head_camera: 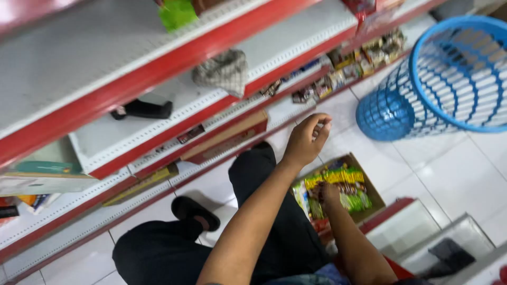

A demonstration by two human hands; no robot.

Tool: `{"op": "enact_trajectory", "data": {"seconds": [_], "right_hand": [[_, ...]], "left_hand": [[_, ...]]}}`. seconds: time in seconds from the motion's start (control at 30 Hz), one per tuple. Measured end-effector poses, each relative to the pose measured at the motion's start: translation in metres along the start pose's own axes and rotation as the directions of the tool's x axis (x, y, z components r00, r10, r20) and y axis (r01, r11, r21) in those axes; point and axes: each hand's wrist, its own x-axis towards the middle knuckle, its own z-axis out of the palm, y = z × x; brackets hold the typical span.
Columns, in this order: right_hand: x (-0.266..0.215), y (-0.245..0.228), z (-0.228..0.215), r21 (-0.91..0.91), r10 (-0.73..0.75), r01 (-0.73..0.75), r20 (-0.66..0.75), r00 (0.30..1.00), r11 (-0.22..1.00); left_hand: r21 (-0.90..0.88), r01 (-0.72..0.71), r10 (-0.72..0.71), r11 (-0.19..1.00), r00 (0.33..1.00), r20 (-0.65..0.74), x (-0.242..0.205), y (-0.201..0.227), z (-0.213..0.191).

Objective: Restocking snack packages on grocery store shelves and scanning them with a handheld barcode scanner.

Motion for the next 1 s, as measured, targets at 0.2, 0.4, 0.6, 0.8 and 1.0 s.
{"op": "enact_trajectory", "data": {"seconds": [0.2, 0.4, 0.6, 0.8, 1.0], "right_hand": [[-0.055, 0.044, -0.096, -0.689, -0.251, -0.118, -0.41, 0.877, 0.715], [-0.052, 0.072, -0.113, -0.962, -0.384, -0.087, -0.185, 0.905, 0.259], [-0.092, -0.004, 0.006, -0.986, -0.276, -0.087, -0.124, 0.953, 0.143], [-0.084, -0.014, 0.04, -0.979, -0.204, -0.167, -0.189, 0.961, 0.119], [-0.081, -0.006, 0.041, -0.982, -0.266, -0.154, -0.179, 0.947, 0.111]], "left_hand": [[0.717, 0.445, -0.824, 0.537, 0.459, 0.332, -0.115, -0.241, 0.129], [0.519, 0.714, -0.868, 0.47, 0.269, 0.417, -0.055, -0.104, 0.082], [0.647, 0.504, -0.819, 0.571, 0.393, 0.417, -0.075, -0.142, 0.106], [0.657, 0.483, -0.81, 0.578, 0.436, 0.392, -0.086, -0.151, 0.107], [0.65, 0.498, -0.814, 0.575, 0.43, 0.39, -0.078, -0.139, 0.097]]}}
